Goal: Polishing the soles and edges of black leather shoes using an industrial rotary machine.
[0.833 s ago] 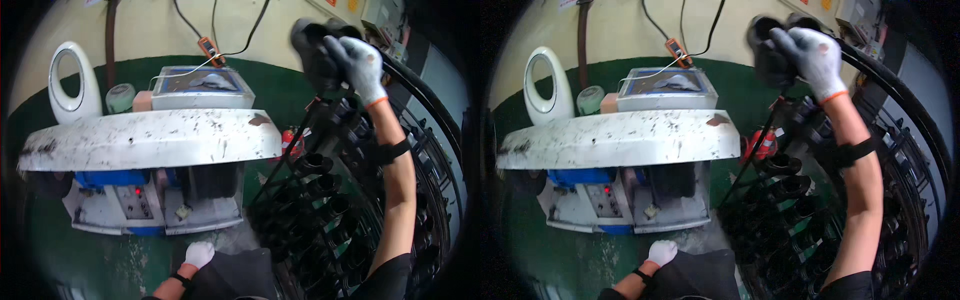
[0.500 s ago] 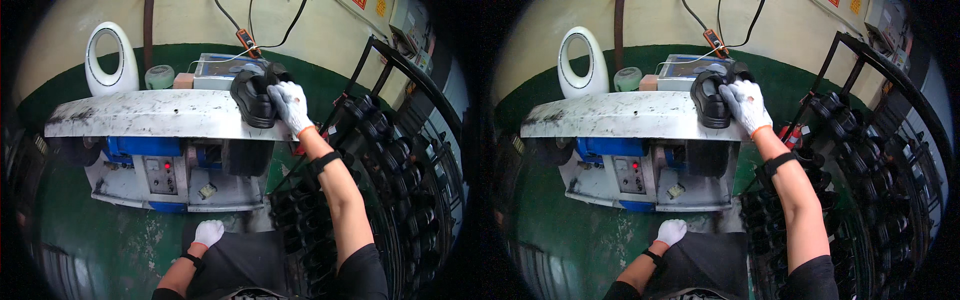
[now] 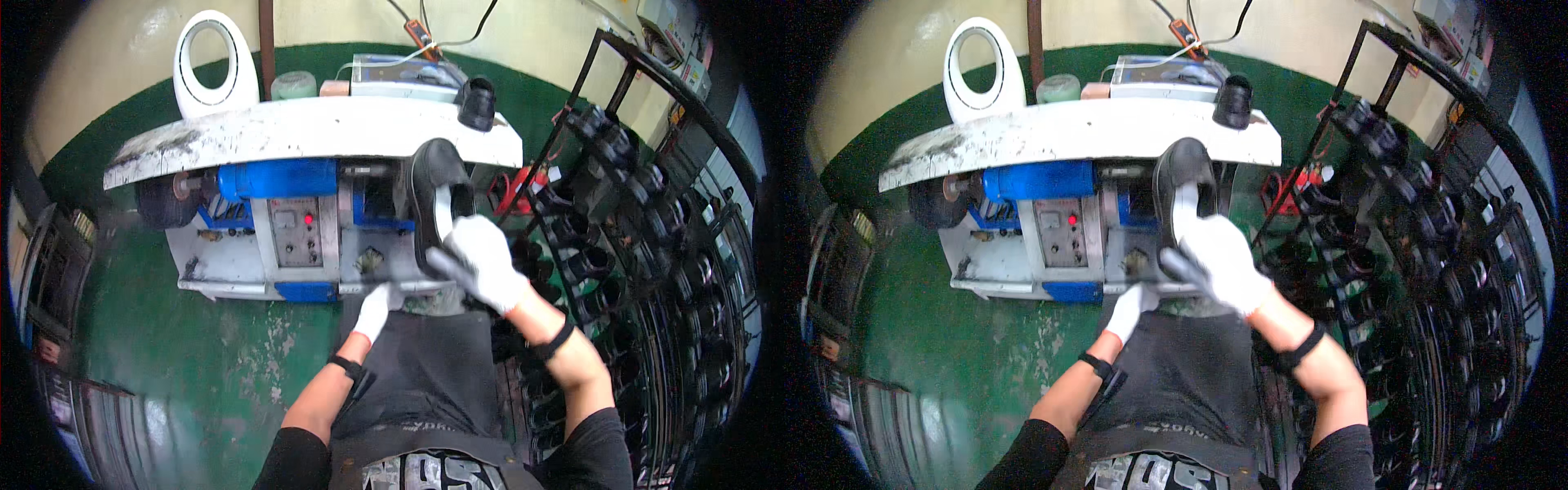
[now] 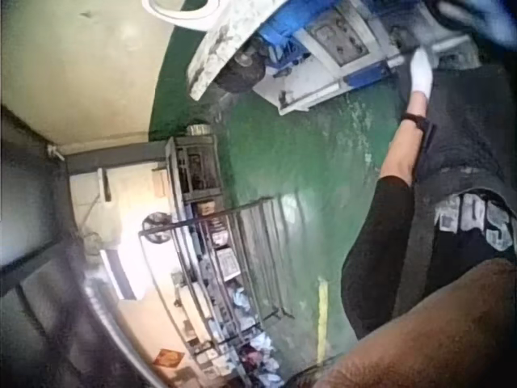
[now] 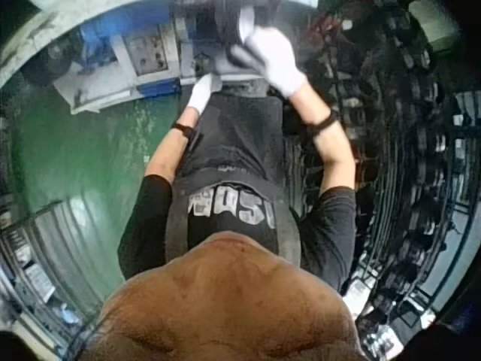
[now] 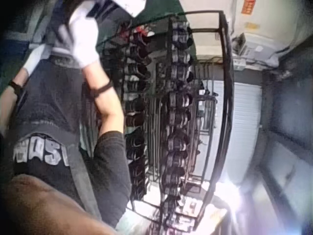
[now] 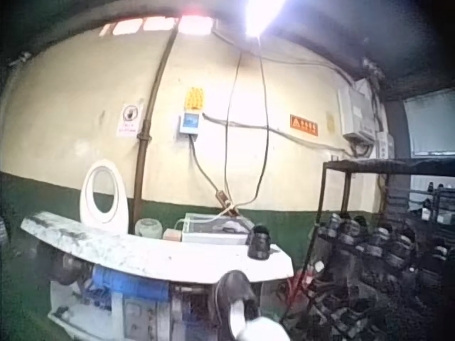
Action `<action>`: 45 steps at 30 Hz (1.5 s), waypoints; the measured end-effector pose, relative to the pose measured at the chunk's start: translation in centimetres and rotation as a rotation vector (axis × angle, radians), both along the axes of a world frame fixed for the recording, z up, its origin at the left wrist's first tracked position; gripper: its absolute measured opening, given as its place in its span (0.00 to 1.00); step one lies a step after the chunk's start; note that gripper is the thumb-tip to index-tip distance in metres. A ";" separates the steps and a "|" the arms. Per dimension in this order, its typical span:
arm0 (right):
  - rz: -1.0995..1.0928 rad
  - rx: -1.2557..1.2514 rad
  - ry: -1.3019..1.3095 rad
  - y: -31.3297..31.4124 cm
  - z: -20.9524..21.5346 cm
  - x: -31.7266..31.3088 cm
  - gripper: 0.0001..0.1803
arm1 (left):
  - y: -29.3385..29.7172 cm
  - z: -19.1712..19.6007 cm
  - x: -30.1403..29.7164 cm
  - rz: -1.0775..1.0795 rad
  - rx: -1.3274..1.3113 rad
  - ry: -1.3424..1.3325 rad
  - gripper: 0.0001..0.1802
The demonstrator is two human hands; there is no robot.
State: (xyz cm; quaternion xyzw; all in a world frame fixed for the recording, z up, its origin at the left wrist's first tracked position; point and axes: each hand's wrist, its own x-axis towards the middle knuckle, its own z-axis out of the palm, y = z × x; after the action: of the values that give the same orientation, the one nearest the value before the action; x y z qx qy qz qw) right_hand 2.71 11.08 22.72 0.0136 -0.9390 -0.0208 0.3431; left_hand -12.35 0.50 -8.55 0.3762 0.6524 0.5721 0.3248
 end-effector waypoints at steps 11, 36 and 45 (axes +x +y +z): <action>-0.020 -0.347 -0.285 -10.3 -15.0 9.0 0.14 | -1.5 8.5 7.3 -0.222 0.335 -1.467 0.42; 0.255 -2.694 0.612 -1.1 -17.6 4.2 0.29 | 1.3 1.6 -0.4 -0.136 0.168 -1.194 0.26; -0.053 -2.616 0.882 0.4 -15.9 12.0 0.30 | -0.8 -6.5 -20.0 0.563 -0.044 -0.697 0.19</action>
State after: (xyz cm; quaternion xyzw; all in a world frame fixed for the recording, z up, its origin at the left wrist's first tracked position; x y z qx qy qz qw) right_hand 14.69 11.50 6.83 -0.3408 -0.0894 0.8590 0.3715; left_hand -32.31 -0.32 -15.03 -0.0385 0.5930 0.7167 0.3649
